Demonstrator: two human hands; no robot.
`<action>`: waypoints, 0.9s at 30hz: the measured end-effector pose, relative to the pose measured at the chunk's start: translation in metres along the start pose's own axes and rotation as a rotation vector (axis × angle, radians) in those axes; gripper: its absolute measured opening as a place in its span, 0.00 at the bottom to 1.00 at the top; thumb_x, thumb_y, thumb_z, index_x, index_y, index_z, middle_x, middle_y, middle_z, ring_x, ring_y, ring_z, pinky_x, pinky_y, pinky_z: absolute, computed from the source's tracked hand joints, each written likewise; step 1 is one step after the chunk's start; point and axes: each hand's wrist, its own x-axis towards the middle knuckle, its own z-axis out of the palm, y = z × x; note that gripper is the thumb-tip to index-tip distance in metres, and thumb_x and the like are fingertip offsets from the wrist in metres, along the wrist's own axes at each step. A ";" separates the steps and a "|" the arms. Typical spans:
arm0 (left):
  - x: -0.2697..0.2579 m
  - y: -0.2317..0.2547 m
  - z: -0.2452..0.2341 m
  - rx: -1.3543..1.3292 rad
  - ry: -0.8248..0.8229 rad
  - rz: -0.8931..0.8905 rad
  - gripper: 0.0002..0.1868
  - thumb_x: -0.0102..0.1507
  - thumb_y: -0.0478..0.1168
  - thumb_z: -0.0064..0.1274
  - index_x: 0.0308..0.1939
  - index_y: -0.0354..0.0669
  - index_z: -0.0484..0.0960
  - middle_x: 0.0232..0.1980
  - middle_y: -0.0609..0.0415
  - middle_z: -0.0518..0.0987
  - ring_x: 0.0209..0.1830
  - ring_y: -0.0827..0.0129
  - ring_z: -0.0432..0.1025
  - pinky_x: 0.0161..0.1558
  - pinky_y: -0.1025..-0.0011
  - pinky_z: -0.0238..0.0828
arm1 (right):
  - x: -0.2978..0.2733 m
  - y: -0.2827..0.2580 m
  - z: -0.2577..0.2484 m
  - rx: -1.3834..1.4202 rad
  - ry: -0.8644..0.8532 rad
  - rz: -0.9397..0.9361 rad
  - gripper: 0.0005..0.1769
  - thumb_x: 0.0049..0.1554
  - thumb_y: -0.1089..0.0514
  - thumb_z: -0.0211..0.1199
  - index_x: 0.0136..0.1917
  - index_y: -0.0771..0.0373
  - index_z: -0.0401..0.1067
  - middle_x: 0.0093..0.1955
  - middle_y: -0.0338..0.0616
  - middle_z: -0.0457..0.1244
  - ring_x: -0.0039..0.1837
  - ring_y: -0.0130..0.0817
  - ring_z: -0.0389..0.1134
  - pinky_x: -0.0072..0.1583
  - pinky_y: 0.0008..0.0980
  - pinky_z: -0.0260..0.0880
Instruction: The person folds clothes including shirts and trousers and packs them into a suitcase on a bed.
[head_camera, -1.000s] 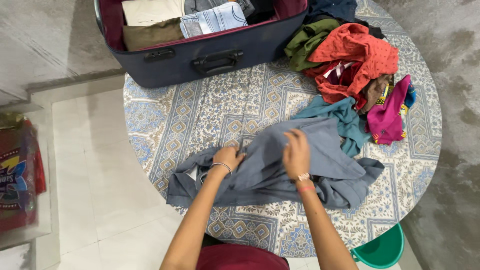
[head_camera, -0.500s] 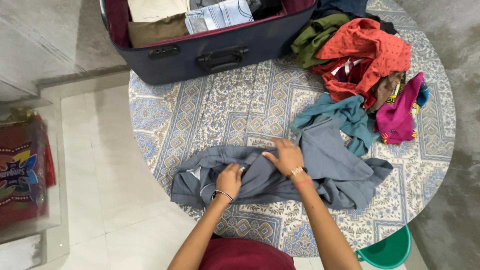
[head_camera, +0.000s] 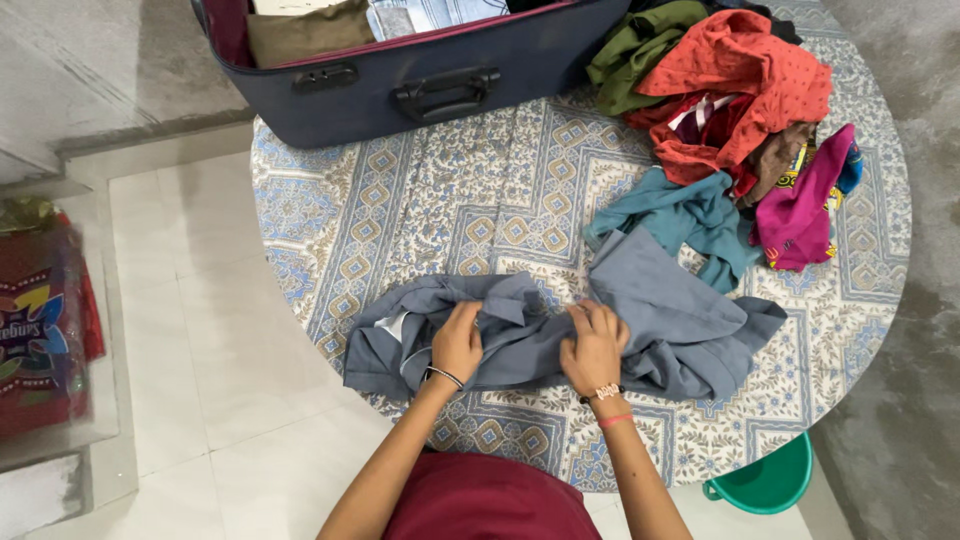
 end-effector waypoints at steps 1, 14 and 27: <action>-0.001 0.003 -0.002 0.002 0.009 0.044 0.20 0.57 0.26 0.46 0.54 0.39 0.75 0.52 0.42 0.77 0.50 0.41 0.73 0.48 0.53 0.70 | 0.004 0.001 0.006 0.147 -0.030 0.024 0.24 0.51 0.56 0.60 0.61 0.63 0.74 0.62 0.53 0.66 0.66 0.54 0.65 0.68 0.52 0.59; 0.002 0.033 -0.041 -0.137 -0.073 0.209 0.13 0.60 0.43 0.58 0.41 0.36 0.83 0.43 0.47 0.81 0.45 0.52 0.72 0.49 0.59 0.66 | 0.058 -0.043 0.020 0.224 -0.165 0.000 0.16 0.48 0.45 0.72 0.41 0.59 0.80 0.40 0.42 0.70 0.47 0.44 0.70 0.53 0.52 0.60; 0.046 0.022 -0.087 -0.267 0.186 0.165 0.12 0.65 0.38 0.54 0.47 0.30 0.78 0.37 0.49 0.79 0.31 0.70 0.72 0.35 0.70 0.68 | 0.087 -0.093 -0.043 0.809 -0.208 -0.388 0.23 0.55 0.66 0.63 0.65 0.63 0.72 0.66 0.52 0.66 0.69 0.52 0.66 0.67 0.44 0.67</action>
